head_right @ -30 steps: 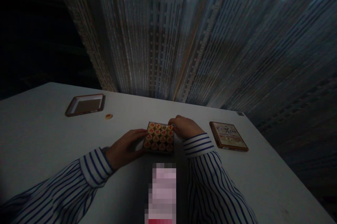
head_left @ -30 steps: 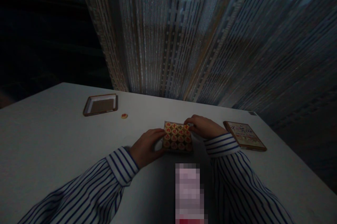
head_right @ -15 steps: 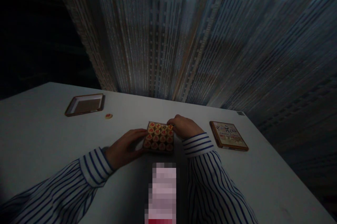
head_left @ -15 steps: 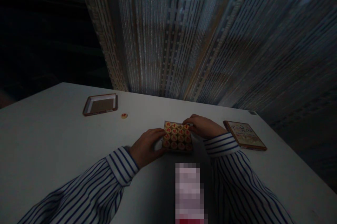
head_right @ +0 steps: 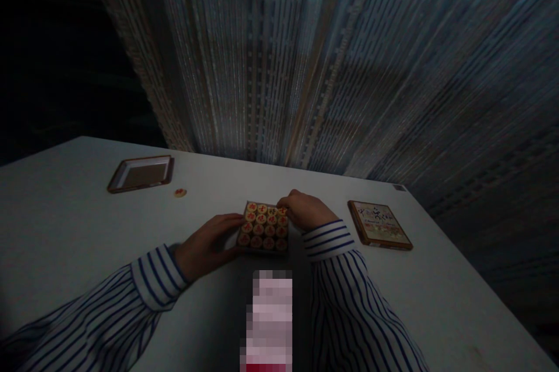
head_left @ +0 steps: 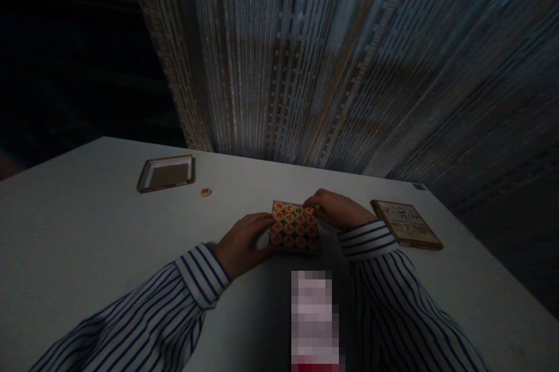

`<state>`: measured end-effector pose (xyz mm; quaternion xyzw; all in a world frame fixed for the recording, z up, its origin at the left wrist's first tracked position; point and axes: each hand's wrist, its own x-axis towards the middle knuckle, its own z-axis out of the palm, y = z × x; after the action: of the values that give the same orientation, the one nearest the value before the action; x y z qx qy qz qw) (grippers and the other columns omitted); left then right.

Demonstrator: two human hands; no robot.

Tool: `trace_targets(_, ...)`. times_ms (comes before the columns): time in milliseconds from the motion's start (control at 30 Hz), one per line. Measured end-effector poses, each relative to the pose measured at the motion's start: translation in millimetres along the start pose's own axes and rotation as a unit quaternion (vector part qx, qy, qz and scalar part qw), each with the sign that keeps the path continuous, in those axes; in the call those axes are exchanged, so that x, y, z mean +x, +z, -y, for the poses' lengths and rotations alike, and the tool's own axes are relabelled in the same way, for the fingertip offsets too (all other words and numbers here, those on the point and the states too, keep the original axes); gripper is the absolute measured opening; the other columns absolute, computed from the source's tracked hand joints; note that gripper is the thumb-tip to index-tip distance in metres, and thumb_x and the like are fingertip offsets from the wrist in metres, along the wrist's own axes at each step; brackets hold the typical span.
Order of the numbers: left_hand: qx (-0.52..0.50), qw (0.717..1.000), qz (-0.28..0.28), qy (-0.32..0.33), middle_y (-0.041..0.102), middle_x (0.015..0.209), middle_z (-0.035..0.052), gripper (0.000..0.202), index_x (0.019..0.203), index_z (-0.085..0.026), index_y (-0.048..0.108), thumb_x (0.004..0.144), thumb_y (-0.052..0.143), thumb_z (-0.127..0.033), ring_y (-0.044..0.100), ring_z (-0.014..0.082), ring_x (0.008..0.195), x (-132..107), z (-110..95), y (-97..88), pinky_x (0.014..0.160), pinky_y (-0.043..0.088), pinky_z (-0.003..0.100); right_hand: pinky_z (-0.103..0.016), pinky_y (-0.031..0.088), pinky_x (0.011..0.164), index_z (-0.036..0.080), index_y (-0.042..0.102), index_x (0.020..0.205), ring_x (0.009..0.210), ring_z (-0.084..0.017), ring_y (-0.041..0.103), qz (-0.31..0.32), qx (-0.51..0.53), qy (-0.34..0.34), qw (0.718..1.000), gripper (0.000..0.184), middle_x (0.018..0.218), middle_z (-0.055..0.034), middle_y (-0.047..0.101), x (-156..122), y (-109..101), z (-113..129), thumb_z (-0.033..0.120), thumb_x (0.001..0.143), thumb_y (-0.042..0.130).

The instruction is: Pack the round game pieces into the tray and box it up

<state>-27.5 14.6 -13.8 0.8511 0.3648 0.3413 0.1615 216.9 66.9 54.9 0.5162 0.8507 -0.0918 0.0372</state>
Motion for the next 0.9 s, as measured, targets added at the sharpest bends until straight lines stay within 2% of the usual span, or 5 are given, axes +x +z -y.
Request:
trace_targets(233,0.008,1.000,-0.006,-0.004,0.057,0.116,0.0110,0.050,0.116,-0.021,0.050,0.069,0.065,-0.025,0.053,0.0250,0.107,-0.9,2.2,2.8,0.089,0.045,0.047,-0.028,0.039,0.084,0.024,0.061,0.108,0.100,-0.020,0.056,0.002,0.002,-0.005,1.000,0.033,0.107,-0.0088,0.058,-0.7,-1.6,1.1,0.018,0.081,0.042)
trace_targets(333,0.012,1.000,-0.008,-0.005,0.057,0.116,0.0112,0.049,0.116,-0.021,0.050,0.069,0.066,-0.025,0.053,0.0247,0.107,-1.1,2.7,3.4,0.089,0.045,0.046,-0.029,0.039,0.085,0.023,0.056,0.115,0.102,-0.021,0.055,-0.001,-0.002,0.011,1.000,0.037,0.111,-0.0095,0.057,-3.4,-4.0,1.6,0.019,0.081,0.043)
trace_targets(467,0.016,1.000,-0.004,-0.005,0.057,0.116,0.0126,0.049,0.116,-0.018,0.050,0.069,0.066,-0.024,0.053,0.0246,0.107,-1.0,2.9,3.1,0.090,0.045,0.044,-0.031,0.039,0.085,0.016,0.050,0.122,0.103,-0.022,0.055,0.001,-0.012,0.044,0.999,0.042,0.113,-0.0131,0.059,-5.1,-4.8,0.2,0.019,0.080,0.040)
trace_targets(700,0.011,1.000,0.001,-0.013,0.056,0.117,0.0117,0.052,0.117,-0.019,0.049,0.069,0.065,-0.022,0.051,0.0239,0.109,-1.3,1.8,1.2,0.091,0.044,0.045,-0.028,0.042,0.079,0.015,0.061,0.105,0.094,-0.020,0.060,0.032,-0.003,0.042,0.999,0.036,0.102,-0.0119,0.066,-1.8,-2.1,1.4,0.020,0.081,0.036)
trace_targets(900,0.010,1.000,0.003,-0.011,0.056,0.117,0.0117,0.051,0.118,-0.020,0.048,0.070,0.064,-0.024,0.052,0.0244,0.108,0.0,1.5,0.8,0.090,0.044,0.046,-0.026,0.041,0.077,0.017,0.063,0.101,0.094,-0.019,0.061,0.031,0.006,0.029,0.999,0.033,0.100,-0.0099,0.067,-2.3,-3.5,2.2,0.018,0.080,0.038)
